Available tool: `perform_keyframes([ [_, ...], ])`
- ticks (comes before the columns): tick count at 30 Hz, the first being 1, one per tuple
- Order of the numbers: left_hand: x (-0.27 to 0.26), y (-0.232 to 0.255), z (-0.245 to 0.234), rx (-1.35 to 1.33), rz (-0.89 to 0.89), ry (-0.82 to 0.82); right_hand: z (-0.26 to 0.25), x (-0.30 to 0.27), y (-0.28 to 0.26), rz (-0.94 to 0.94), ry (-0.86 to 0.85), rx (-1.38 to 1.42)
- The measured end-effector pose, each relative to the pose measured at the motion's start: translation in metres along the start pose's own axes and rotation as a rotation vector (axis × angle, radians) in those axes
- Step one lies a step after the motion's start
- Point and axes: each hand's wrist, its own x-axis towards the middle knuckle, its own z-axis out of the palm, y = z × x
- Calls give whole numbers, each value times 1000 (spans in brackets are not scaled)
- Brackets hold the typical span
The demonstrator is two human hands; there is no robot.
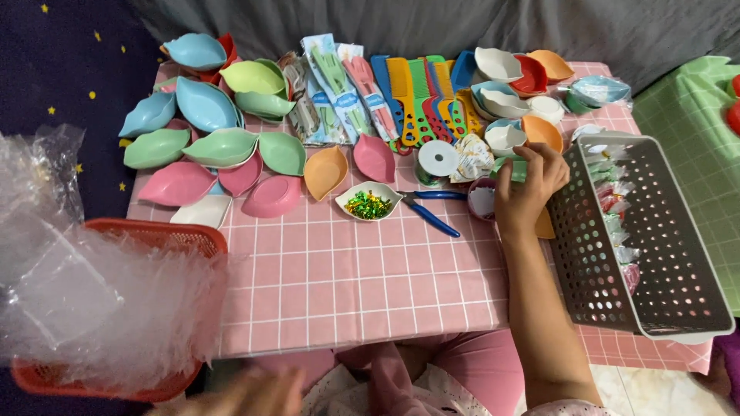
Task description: Packaging small leaf-shaped plastic items and decorative sequins into small clear plastic bags for retail or storage.
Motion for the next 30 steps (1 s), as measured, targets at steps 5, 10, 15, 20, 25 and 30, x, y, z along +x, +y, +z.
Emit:
perform_keyframes([
  [5, -19, -43, 35, 415, -83, 456, 0, -2, -5, 3, -48, 21],
  [10, -21, -61, 21, 385, -91, 406, 0, -4, 2, 24, -52, 21],
  [15, -27, -69, 12, 302, -151, 425, 1, -6, 8, 33, -58, 17],
  [20, -39, -66, 14, 145, -147, 450, 3, -7, 12, 58, -88, 19],
  [25, 6, -3, -2, 111, -124, 337, 3, -6, 14, 67, -97, 16],
  [30, 51, -2, 32, -387, 340, 220, 5, -7, 20, 73, -93, 15],
])
